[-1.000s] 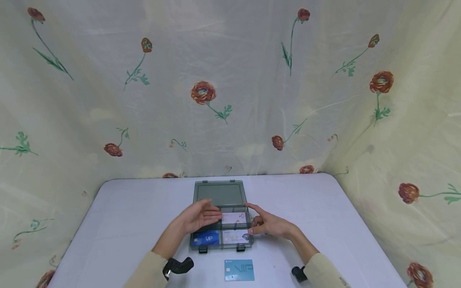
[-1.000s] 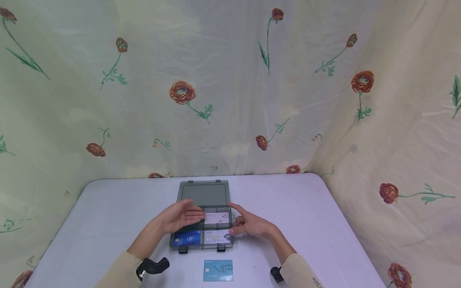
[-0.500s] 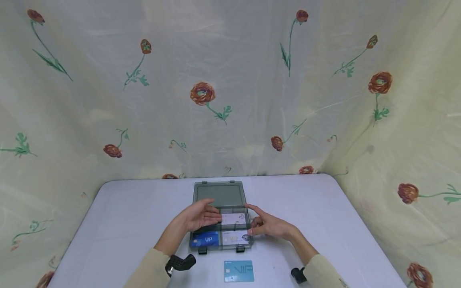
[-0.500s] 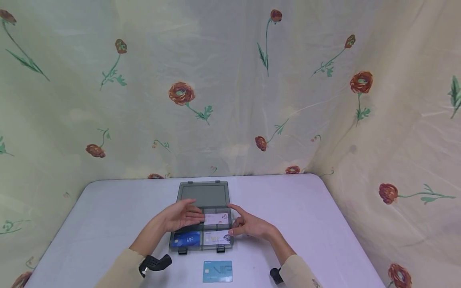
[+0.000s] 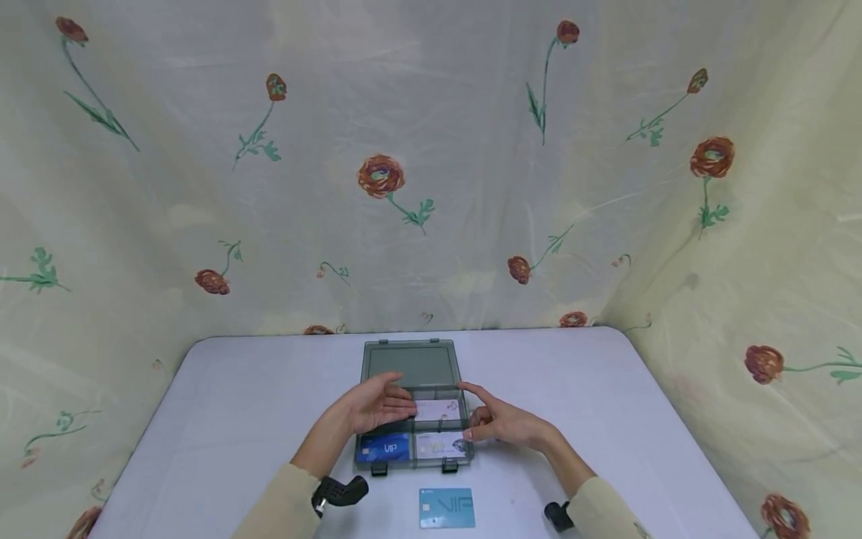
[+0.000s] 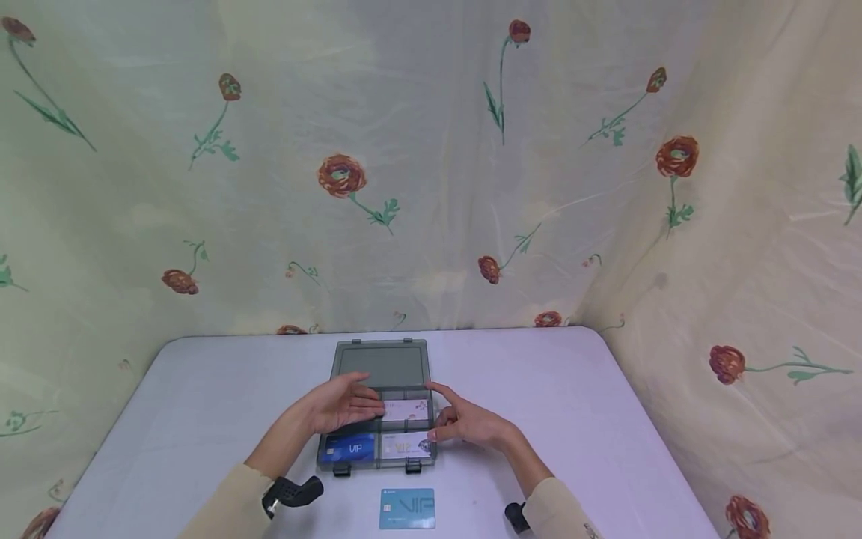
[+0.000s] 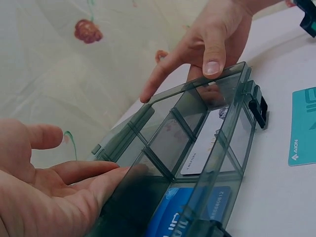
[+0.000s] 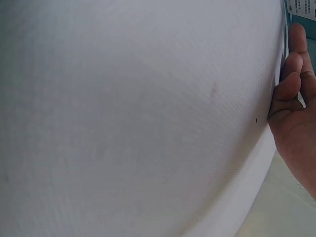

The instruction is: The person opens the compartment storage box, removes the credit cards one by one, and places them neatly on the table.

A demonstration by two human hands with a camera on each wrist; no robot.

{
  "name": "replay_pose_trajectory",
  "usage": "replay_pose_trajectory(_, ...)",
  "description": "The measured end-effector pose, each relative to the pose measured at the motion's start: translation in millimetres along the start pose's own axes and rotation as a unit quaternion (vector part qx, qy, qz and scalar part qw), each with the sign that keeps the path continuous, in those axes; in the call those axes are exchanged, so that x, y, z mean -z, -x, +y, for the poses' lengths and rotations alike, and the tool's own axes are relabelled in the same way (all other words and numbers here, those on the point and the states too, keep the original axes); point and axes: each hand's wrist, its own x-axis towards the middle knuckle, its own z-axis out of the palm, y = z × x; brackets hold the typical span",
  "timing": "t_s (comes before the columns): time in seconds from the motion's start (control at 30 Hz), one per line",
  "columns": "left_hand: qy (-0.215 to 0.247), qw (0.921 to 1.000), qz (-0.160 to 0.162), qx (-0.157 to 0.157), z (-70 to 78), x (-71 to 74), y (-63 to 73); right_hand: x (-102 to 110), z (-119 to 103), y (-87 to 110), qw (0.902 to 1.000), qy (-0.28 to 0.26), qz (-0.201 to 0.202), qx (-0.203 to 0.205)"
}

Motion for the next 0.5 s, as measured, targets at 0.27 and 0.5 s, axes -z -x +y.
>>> replay_pose_trajectory(0.27,0.01,0.9999,-0.009,0.002,-0.1,-1.0,-0.4,-0.7,0.0,0.4,1.0,-0.005,-0.001,0.002)
replay_pose_trajectory(0.5,0.005,0.9997,-0.022,0.003,1.2,-0.8,0.1,-0.7,0.2,0.2,0.9999,-0.013,-0.006,0.009)
